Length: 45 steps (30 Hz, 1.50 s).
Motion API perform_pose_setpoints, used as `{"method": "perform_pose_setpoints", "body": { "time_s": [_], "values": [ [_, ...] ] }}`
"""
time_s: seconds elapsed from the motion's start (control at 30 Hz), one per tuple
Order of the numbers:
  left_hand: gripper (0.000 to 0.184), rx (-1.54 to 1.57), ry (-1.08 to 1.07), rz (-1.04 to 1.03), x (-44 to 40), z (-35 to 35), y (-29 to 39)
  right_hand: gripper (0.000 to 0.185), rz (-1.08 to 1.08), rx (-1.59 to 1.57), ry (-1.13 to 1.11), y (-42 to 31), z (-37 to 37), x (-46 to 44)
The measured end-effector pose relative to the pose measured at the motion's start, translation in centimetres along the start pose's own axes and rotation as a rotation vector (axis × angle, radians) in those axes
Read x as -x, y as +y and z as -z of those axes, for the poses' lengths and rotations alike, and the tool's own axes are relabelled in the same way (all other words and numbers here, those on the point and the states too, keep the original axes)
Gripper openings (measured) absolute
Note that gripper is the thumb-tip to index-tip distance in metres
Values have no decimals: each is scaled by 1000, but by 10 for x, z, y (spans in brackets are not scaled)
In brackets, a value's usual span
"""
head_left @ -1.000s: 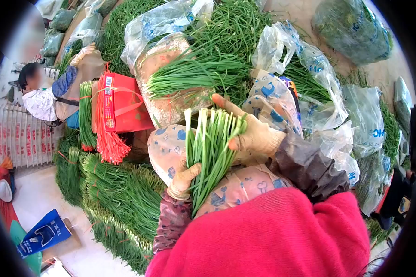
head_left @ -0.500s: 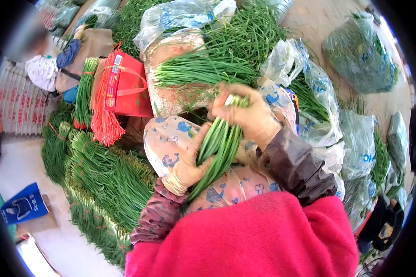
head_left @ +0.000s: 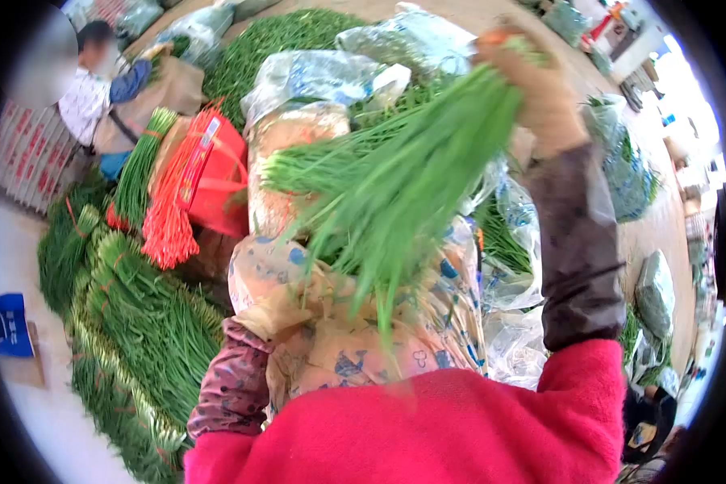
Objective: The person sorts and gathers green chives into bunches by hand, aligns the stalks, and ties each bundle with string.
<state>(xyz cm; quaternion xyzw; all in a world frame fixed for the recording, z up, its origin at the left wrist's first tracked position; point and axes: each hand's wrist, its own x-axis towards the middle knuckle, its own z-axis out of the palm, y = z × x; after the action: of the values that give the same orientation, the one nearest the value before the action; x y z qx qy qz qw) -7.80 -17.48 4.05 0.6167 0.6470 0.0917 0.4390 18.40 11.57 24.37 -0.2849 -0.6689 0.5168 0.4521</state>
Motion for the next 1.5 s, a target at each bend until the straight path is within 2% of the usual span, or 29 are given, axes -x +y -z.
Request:
{"method": "perform_pose_setpoints", "body": {
  "time_s": [0.03,0.1,0.17,0.23,0.27,0.3,0.37,0.43,0.47,0.5,0.53,0.57,0.63,0.67,0.7,0.77,0.83,0.9,0.93,0.97,1.0,1.03,1.1,1.17,1.27,1.37,1.4,1.47,1.5],
  "values": [
    [58,27,-74,131,5,22,20,38,6,331,189,10,-3,-6],
    [67,-322,42,235,4,47,19,36,111,130,56,-12,-36,5],
    [80,-315,262,68,14,77,5,34,135,89,-18,-21,-56,4],
    [98,147,360,-67,25,117,53,31,7,302,-210,-31,-76,0],
    [112,309,412,-307,27,128,75,30,39,382,-225,-23,-88,-6],
    [129,397,441,-475,20,136,92,29,69,462,-244,-15,-99,-12],
    [139,603,389,-672,9,143,127,29,100,393,-400,-30,-117,1],
    [145,626,418,-896,-32,138,125,22,157,352,-326,-29,-139,10],
    [145,786,395,-784,-28,129,136,22,156,340,-318,-30,-148,13],
    [144,941,367,-669,-25,122,145,27,58,155,-360,-34,-153,16],
    [135,1030,301,-696,-35,116,139,33,-42,-26,-397,-37,-158,18],
    [117,1033,373,-780,-45,107,129,33,-47,-28,-379,-40,-163,22],
    [98,1042,389,-728,-47,102,127,30,-89,93,-236,-48,-170,31],
    [80,1071,429,-731,-51,98,118,23,-61,227,-185,-55,-171,37],
    [73,1084,445,-794,-51,95,120,23,-65,225,-179,-49,-174,35],
    [69,1185,460,-777,-53,87,110,19,10,178,-189,-32,-185,31],
    [62,1202,528,-715,-58,79,100,27,25,249,-182,-28,-185,29],
    [56,1224,596,-648,-59,72,98,43,-33,200,-443,-23,-182,26],
    [52,1301,628,-631,-59,69,101,57,45,286,-398,-19,-182,28],
    [49,1379,665,-614,-58,68,101,57,43,281,-407,-10,-182,29],
    [43,1479,591,-616,-60,66,86,57,225,378,-241,3,-181,31],
    [41,1511,655,-663,-58,64,90,58,407,465,-77,7,-180,34],
    [40,1606,669,-654,-51,66,90,51,442,545,-121,8,-159,49],
    [48,1634,664,-555,-57,65,55,45,225,519,-424,7,-139,70],
    [62,1708,703,-505,-58,62,39,39,194,668,-619,23,-128,114],
    [57,1727,777,-457,-60,60,34,41,162,968,-663,35,-137,137],
    [57,1725,770,-454,-62,59,34,33,204,993,-596,40,-140,142],
    [26,1603,849,-388,-65,57,34,29,170,1011,-598,49,-143,143],
    [26,1598,841,-385,-64,57,35,25,141,1025,-604,53,-144,144]
  ]
}}
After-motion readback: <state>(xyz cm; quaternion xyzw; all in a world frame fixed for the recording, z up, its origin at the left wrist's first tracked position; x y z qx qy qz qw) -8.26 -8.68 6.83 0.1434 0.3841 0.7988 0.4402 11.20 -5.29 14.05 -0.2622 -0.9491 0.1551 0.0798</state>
